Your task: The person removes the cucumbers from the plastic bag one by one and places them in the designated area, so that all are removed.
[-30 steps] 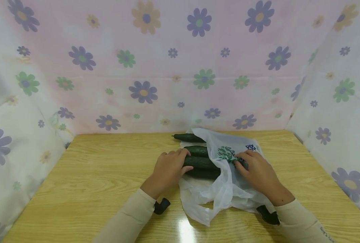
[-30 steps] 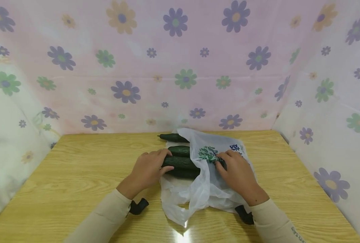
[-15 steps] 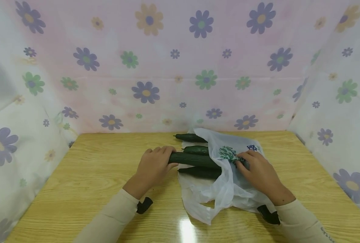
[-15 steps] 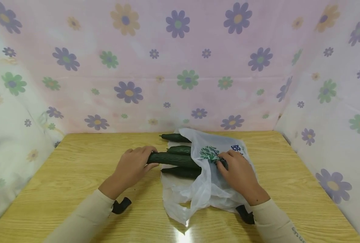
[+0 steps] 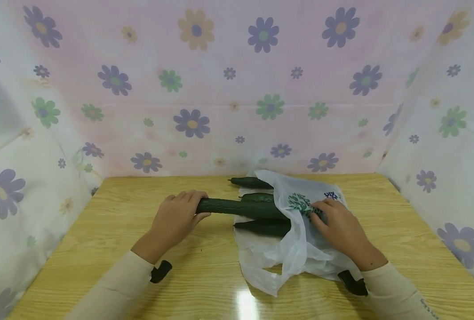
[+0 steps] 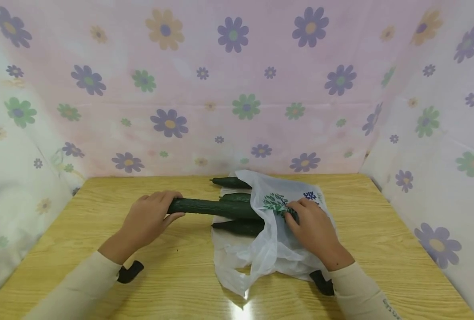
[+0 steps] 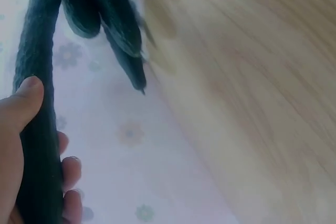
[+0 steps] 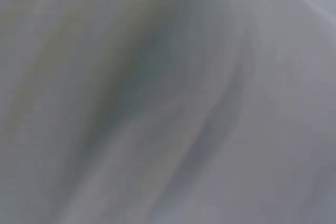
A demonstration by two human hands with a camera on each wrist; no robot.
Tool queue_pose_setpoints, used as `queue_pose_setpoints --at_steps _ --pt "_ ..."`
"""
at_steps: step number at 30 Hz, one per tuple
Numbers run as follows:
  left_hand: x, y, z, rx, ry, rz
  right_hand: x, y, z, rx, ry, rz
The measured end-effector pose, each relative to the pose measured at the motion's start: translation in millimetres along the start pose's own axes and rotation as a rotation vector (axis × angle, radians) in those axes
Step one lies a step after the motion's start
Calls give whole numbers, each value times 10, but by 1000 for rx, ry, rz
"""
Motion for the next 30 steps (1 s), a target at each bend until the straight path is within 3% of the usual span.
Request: queue_pose_setpoints --at_steps 5,12,22,30 --pt "62 -127 68 -10 30 -14 -6 0 -2 -1 4 3" --pt "188 -307 141 25 35 29 0 1 -7 -6 10 9" --pt "304 -510 232 -1 51 36 -2 -20 5 -11 11 14" --pt "370 -615 282 -7 119 12 1 -25 -1 -4 -9 16"
Point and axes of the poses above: each hand's wrist, its own x-axis away from the middle knuckle, its own z-axis out of the back of the hand, y = z × x, the point moved 3 cm from there along -x, towards the middle knuckle, and after that the axes turned 11 degrees about y, right-handed, at the moved point
